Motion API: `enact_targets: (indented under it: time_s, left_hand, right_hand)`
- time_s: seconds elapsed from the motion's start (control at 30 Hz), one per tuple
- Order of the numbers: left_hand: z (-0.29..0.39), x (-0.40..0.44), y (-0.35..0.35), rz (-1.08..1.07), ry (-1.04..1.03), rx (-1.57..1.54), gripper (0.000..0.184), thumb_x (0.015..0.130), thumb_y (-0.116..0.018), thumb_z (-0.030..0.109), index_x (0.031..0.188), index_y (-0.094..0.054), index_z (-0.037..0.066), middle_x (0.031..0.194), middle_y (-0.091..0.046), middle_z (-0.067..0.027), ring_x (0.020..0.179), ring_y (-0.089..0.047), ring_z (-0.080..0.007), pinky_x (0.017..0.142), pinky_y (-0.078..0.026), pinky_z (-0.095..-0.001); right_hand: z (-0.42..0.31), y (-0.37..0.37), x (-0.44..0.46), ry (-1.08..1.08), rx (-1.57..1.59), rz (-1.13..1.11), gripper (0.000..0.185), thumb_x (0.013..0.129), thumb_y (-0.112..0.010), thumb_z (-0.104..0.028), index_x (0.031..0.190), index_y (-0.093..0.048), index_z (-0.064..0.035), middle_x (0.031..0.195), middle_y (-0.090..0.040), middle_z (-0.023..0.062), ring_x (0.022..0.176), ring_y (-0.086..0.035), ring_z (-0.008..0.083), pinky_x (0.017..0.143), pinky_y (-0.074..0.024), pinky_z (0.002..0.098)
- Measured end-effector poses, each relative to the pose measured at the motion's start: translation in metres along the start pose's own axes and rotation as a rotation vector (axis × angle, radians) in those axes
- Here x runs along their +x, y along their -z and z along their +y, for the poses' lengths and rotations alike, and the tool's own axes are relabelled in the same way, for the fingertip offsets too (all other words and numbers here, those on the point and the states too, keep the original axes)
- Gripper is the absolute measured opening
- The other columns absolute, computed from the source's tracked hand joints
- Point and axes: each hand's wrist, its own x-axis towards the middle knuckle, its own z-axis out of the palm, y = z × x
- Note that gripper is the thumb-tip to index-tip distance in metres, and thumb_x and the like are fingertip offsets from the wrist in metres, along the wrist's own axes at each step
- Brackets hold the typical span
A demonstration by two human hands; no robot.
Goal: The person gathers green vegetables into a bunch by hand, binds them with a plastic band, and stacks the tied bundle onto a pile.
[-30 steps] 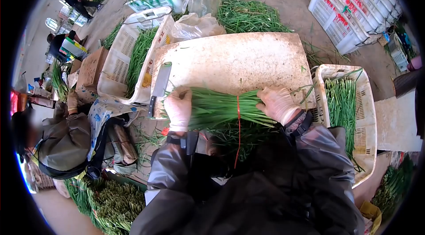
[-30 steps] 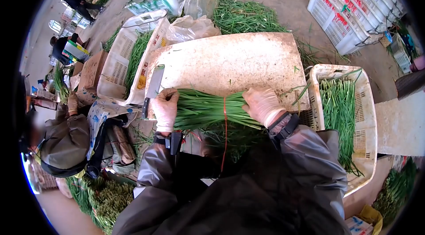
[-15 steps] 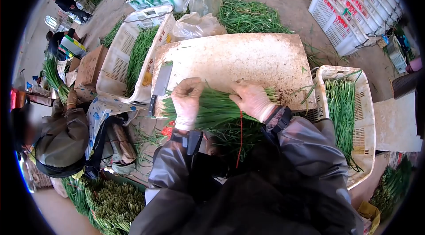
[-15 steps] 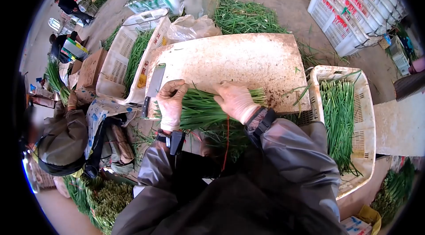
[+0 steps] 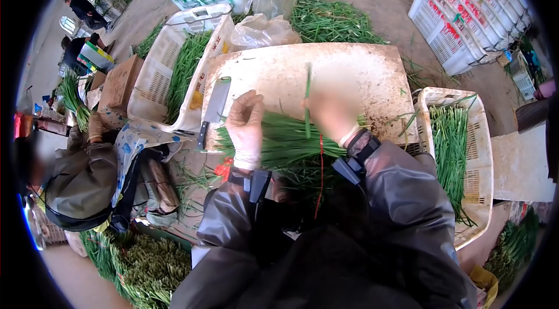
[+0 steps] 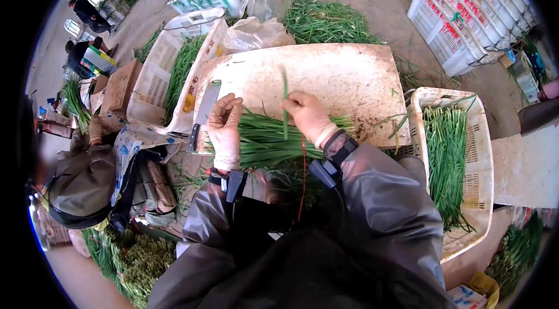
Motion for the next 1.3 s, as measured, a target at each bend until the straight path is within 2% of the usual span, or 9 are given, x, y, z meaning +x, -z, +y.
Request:
enact_targets:
  time_s: [0.17, 0.23, 0.3, 0.37, 0.53, 0.63, 0.77, 0.87, 1.3]
  left_hand:
    - [-0.004, 0.004, 0.012, 0.075, -0.041, -0.013, 0.033, 0.096, -0.070, -0.004, 0.128, -0.067, 0.000, 0.109, -0.075, -0.0046, 0.102, -0.067, -0.0113, 0.098, -0.051, -0.0272]
    - [-0.004, 0.004, 0.019, 0.122, -0.065, -0.023, 0.032, 0.096, -0.070, -0.003, 0.128, -0.067, 0.000, 0.110, -0.075, -0.0055, 0.102, -0.068, -0.0129, 0.096, -0.053, -0.0284]
    - [-0.002, 0.003, 0.024, 0.183, -0.129, 0.084, 0.033, 0.095, -0.071, -0.005, 0.127, -0.067, 0.001, 0.109, -0.074, -0.0037, 0.098, -0.066, -0.0117, 0.094, -0.053, -0.0278]
    - [-0.001, 0.001, 0.030, 0.228, -0.232, 0.235, 0.034, 0.094, -0.071, -0.005, 0.127, -0.067, 0.002, 0.109, -0.073, -0.0028, 0.097, -0.065, -0.0108, 0.093, -0.052, -0.0269]
    - [0.031, -0.019, 0.043, -0.165, -0.085, 0.484, 0.005, 0.092, -0.077, 0.008, 0.095, -0.078, 0.005, 0.079, -0.073, -0.0016, 0.071, -0.064, -0.0103, 0.068, -0.053, -0.0265]
    - [0.025, -0.030, 0.053, -0.591, 0.135, 0.677, 0.011, 0.090, -0.078, 0.010, 0.092, -0.077, -0.001, 0.074, -0.069, -0.0022, 0.066, -0.059, -0.0085, 0.062, -0.049, -0.0266]
    - [-0.004, -0.045, 0.067, -0.594, 0.006, 1.126, 0.018, 0.082, -0.080, 0.015, 0.099, -0.081, 0.009, 0.085, -0.078, -0.0113, 0.076, -0.076, -0.0264, 0.071, -0.059, -0.0356]
    - [-0.018, -0.049, 0.065, -0.483, -0.134, 1.149, 0.021, 0.078, -0.082, 0.016, 0.099, -0.080, 0.011, 0.088, -0.078, -0.0117, 0.080, -0.075, -0.0291, 0.074, -0.059, -0.0385]
    - [-0.029, -0.042, 0.071, -0.655, -0.140, 1.233, 0.019, 0.077, -0.081, 0.014, 0.094, -0.077, 0.007, 0.090, -0.071, -0.0130, 0.085, -0.071, -0.0334, 0.076, -0.056, -0.0417]
  right_hand:
    - [-0.042, 0.042, 0.015, 0.126, 0.160, 0.255, 0.017, 0.100, -0.070, -0.019, 0.107, -0.073, -0.0031, 0.088, -0.072, 0.0067, 0.077, -0.068, 0.0220, 0.075, -0.0589, 0.0354]
    - [-0.041, 0.070, 0.022, 0.401, -0.730, 0.663, 0.019, 0.097, -0.071, -0.020, 0.107, -0.073, -0.0038, 0.092, -0.074, 0.0112, 0.083, -0.071, 0.0300, 0.078, -0.0593, 0.0421]
    - [-0.034, 0.091, 0.020, 0.396, -1.185, 0.705, 0.022, 0.095, -0.071, -0.022, 0.108, -0.073, -0.0052, 0.096, -0.076, 0.0154, 0.088, -0.073, 0.0364, 0.080, -0.0589, 0.0473]
    - [-0.022, 0.098, 0.013, 0.124, -1.160, 0.414, 0.025, 0.092, -0.071, -0.026, 0.109, -0.073, -0.0073, 0.099, -0.076, 0.0193, 0.093, -0.073, 0.0413, 0.082, -0.0578, 0.0509]
    - [-0.030, 0.038, -0.034, 0.250, -1.033, -0.058, 0.024, 0.095, -0.066, -0.036, 0.101, -0.075, -0.0143, 0.093, -0.076, 0.0146, 0.088, -0.074, 0.0384, 0.079, -0.0582, 0.0491]
    - [-0.015, 0.023, -0.046, 0.349, -0.958, -0.318, 0.022, 0.094, -0.068, -0.036, 0.095, -0.075, -0.0154, 0.085, -0.075, 0.0123, 0.084, -0.073, 0.0370, 0.076, -0.0577, 0.0491]
    - [0.001, 0.014, -0.054, 0.339, -1.107, -0.345, 0.018, 0.092, -0.071, -0.033, 0.096, -0.074, -0.0153, 0.086, -0.075, 0.0112, 0.085, -0.074, 0.0358, 0.075, -0.0578, 0.0487]
    - [0.010, 0.013, -0.052, 0.337, -1.124, -0.350, 0.019, 0.092, -0.072, -0.033, 0.098, -0.073, -0.0152, 0.087, -0.076, 0.0111, 0.085, -0.074, 0.0359, 0.075, -0.0581, 0.0488]
    - [0.008, 0.003, -0.061, 0.415, -1.135, -0.373, 0.021, 0.090, -0.072, -0.030, 0.100, -0.070, -0.0118, 0.092, -0.075, 0.0093, 0.087, -0.073, 0.0345, 0.076, -0.0581, 0.0476]
